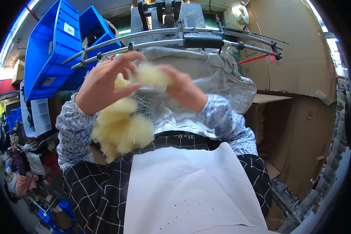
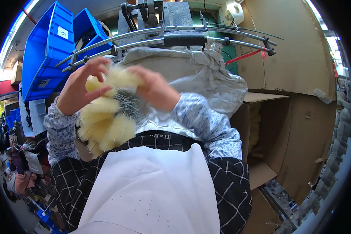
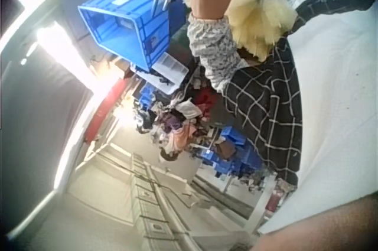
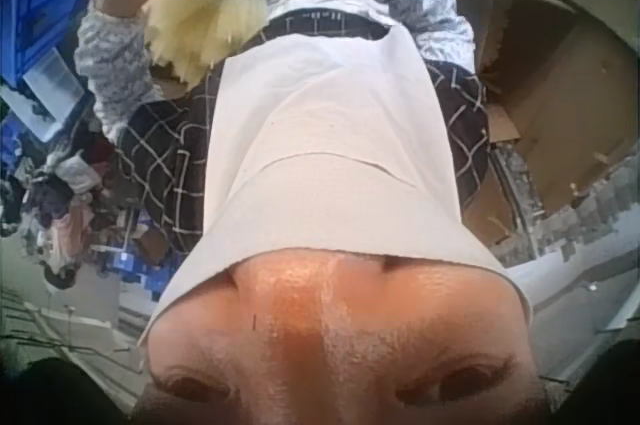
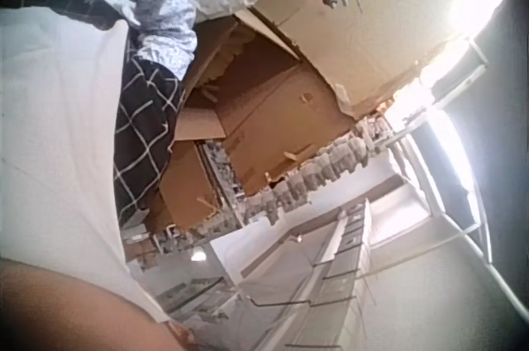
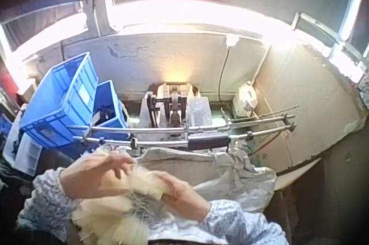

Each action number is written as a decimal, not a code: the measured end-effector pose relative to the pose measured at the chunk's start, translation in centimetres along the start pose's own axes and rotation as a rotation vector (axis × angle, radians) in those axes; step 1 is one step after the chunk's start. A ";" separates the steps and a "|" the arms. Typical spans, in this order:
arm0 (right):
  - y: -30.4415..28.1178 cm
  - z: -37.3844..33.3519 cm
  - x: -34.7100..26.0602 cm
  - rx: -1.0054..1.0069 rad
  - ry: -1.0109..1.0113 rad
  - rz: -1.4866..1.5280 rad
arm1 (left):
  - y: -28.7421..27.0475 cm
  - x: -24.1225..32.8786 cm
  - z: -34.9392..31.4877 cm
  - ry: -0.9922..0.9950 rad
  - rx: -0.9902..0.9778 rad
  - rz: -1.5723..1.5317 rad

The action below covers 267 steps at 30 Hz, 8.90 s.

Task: The person repeatedly picks up yellow bristle brush heads and metal rods, inserts the rods into the brush heads, and places the assembled units onto a metal rack. The process is continuous and repetitive, with the person handling the components one at a time.

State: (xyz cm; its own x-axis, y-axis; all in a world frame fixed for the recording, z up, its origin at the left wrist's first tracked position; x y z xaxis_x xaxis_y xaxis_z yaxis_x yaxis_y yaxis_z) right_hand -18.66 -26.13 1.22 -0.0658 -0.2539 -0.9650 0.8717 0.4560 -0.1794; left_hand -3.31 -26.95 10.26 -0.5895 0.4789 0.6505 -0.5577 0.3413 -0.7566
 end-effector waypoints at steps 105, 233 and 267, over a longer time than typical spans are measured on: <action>-26.6 10.5 14.1 0.436 0.343 -1.347 | -5.1 -3.5 -3.1 -0.088 0.297 -0.506; -0.3 -0.3 -0.1 -0.502 0.302 0.425 | 2.9 0.8 1.0 0.126 -0.062 -0.202; -15.4 12.0 9.9 0.192 0.089 -1.468 | -0.6 -2.8 -5.6 -0.215 -0.135 -0.110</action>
State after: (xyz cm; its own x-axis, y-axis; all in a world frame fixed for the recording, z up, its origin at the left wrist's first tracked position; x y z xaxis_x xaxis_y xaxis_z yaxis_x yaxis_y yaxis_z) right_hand -26.92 -45.90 -3.28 -0.9457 -0.3223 0.0427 0.0502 -0.2744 -0.9603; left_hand 1.99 -23.95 8.50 -0.6480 0.2550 0.7177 -0.5509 0.4937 -0.6729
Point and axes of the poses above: each hand's wrist, its own z-axis towards the middle knuckle, its own y-axis out of the palm, x = y × z, the point moved 5 cm from there along z, towards the middle knuckle
